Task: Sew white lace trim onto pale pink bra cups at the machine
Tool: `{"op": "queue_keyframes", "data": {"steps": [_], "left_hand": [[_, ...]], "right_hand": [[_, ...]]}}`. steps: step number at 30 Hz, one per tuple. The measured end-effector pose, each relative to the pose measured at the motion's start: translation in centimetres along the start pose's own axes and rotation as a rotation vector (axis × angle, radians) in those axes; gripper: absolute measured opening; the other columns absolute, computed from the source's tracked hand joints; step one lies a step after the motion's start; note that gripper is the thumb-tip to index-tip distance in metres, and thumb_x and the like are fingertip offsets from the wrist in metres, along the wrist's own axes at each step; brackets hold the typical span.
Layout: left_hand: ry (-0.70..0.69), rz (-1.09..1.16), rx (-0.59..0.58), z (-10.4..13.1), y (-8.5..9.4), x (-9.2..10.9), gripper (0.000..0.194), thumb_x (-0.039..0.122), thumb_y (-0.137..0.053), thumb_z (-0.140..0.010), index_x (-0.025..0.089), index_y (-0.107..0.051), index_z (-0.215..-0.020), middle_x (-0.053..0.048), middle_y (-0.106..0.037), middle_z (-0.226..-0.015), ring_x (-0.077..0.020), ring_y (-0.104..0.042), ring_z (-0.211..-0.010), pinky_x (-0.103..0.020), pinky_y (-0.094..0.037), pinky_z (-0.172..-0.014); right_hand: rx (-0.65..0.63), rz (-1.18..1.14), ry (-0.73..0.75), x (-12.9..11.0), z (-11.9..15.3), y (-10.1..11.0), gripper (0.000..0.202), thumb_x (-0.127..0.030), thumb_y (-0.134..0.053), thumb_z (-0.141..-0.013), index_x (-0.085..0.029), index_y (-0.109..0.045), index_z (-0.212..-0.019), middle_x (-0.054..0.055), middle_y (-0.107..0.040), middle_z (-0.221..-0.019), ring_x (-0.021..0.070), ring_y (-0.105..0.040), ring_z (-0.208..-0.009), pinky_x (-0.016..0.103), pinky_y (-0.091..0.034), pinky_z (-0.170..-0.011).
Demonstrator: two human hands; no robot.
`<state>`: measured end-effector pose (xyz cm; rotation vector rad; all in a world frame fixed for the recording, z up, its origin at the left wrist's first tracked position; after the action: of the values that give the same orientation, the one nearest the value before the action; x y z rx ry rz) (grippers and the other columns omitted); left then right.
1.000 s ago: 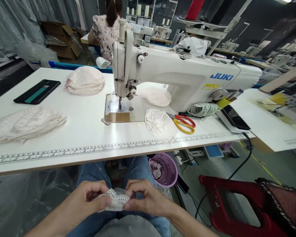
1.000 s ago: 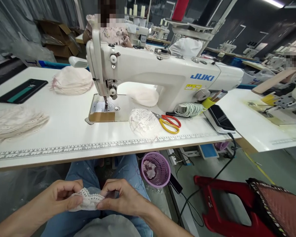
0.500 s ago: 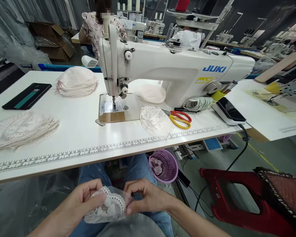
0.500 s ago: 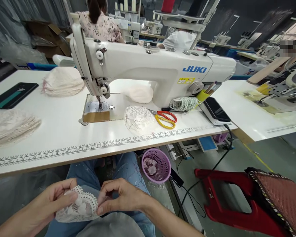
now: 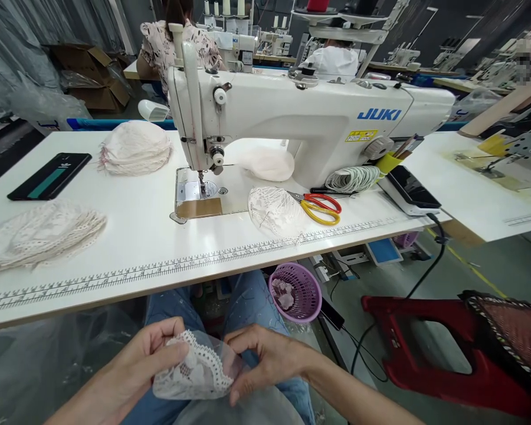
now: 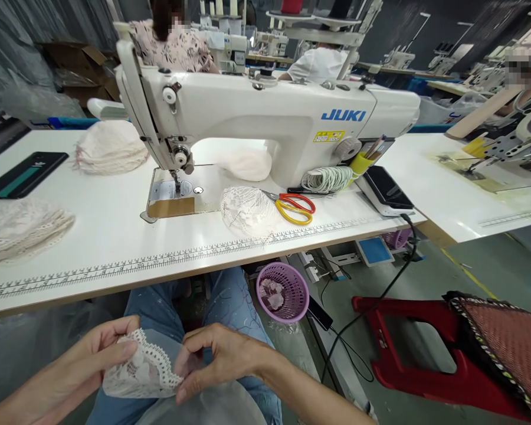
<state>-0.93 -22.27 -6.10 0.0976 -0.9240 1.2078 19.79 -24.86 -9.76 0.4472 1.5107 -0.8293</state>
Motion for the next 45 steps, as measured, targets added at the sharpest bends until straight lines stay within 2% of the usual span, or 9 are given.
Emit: {"op": "queue_keyframes", "data": {"steps": [7,12,21,25,30,33,36,42,45], "left_hand": [[0.002,0.0,0.041,0.1,0.6,0.3,0.025,0.042,-0.065,-0.082,0.019,-0.057,-0.081,0.0,-0.061,-0.078,-0.0156,-0.055,-0.073,-0.027,-0.045,-0.071],[0.02,0.029,0.041,0.2,0.5,0.2,0.027,0.043,-0.069,-0.08,0.019,-0.057,-0.081,0.001,-0.059,-0.075,-0.0143,-0.055,-0.071,-0.024,-0.046,-0.069],[-0.027,0.02,0.036,0.4,0.1,0.4,0.031,0.047,-0.07,-0.077,0.019,-0.056,-0.074,0.001,-0.058,-0.074,-0.0144,-0.052,-0.07,-0.023,-0.044,-0.066],[-0.032,0.012,0.005,0.1,0.1,0.2,0.03,0.045,-0.07,-0.077,0.019,-0.055,-0.078,0.001,-0.057,-0.074,-0.0131,-0.051,-0.067,-0.024,-0.044,-0.066],[-0.028,-0.119,-0.015,-0.1,-0.6,0.6,0.036,0.047,-0.072,-0.074,0.018,-0.05,-0.071,0.005,-0.052,-0.063,-0.0097,-0.044,-0.057,-0.019,-0.034,-0.056],[-0.043,-0.248,0.023,-0.3,-0.8,0.9,0.037,0.049,-0.073,-0.07,0.018,-0.053,-0.07,0.005,-0.053,-0.061,-0.0101,-0.043,-0.056,-0.019,-0.031,-0.054],[-0.083,-0.359,0.014,-0.5,-0.7,0.8,0.037,0.052,-0.066,-0.076,0.016,-0.058,-0.073,0.002,-0.055,-0.065,-0.0127,-0.046,-0.063,-0.021,-0.035,-0.059],[-0.16,-0.526,0.015,-1.1,-0.8,0.4,0.035,0.048,-0.061,-0.08,0.014,-0.06,-0.071,0.004,-0.047,-0.062,-0.0117,-0.039,-0.059,-0.021,-0.029,-0.054],[-0.183,-0.604,0.037,-1.2,-1.2,0.6,0.03,0.043,-0.059,-0.08,0.015,-0.06,-0.069,0.003,-0.047,-0.06,-0.0123,-0.039,-0.058,-0.022,-0.029,-0.054]], "right_hand": [[0.044,-0.005,0.022,-0.2,-0.1,0.2,0.034,-0.045,-0.076,-0.069,-0.013,-0.068,-0.07,-0.002,-0.052,-0.068,0.0098,-0.047,-0.062,0.023,-0.037,-0.059],[0.02,-0.007,-0.017,-0.2,-0.2,-0.1,0.035,-0.048,-0.077,-0.065,-0.015,-0.067,-0.074,-0.002,-0.053,-0.071,0.0106,-0.048,-0.066,0.023,-0.038,-0.062],[0.116,-0.039,-0.013,-0.5,-0.9,-0.3,0.042,-0.055,-0.075,-0.064,-0.014,-0.067,-0.065,0.0,-0.057,-0.069,0.0113,-0.052,-0.065,0.024,-0.04,-0.061],[0.075,0.003,-0.015,-0.3,-0.5,0.0,0.046,-0.059,-0.075,-0.061,-0.014,-0.067,-0.065,-0.001,-0.055,-0.068,0.0111,-0.051,-0.064,0.023,-0.039,-0.058],[0.078,-0.006,-0.057,-0.1,-0.6,-0.2,0.046,-0.053,-0.083,-0.052,-0.015,-0.066,-0.072,-0.002,-0.056,-0.071,0.0112,-0.05,-0.066,0.022,-0.039,-0.06],[0.124,0.002,-0.108,-0.5,-0.9,-0.3,0.043,-0.054,-0.078,-0.06,-0.015,-0.066,-0.071,-0.002,-0.055,-0.067,0.0103,-0.048,-0.064,0.021,-0.037,-0.057],[0.126,0.034,-0.137,-0.9,-1.1,-0.4,0.045,-0.057,-0.075,-0.062,-0.014,-0.066,-0.069,-0.003,-0.054,-0.064,0.0092,-0.046,-0.06,0.02,-0.034,-0.053],[0.159,0.202,-0.058,-1.1,-1.4,-0.6,0.038,-0.052,-0.072,-0.071,-0.015,-0.061,-0.067,-0.005,-0.049,-0.061,0.0086,-0.043,-0.059,0.02,-0.034,-0.054],[0.177,0.242,-0.067,-1.2,-1.7,-0.9,0.038,-0.049,-0.074,-0.068,-0.015,-0.059,-0.066,-0.006,-0.046,-0.059,0.0077,-0.04,-0.056,0.019,-0.03,-0.051]]}}
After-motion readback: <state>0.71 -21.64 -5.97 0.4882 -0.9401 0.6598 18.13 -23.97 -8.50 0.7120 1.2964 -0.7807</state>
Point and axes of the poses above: each hand's wrist, its own z-axis away from the middle knuckle, its own y-axis out of the back of the hand, x = y × z, the point moved 2 cm from there along -z, towards the middle knuckle
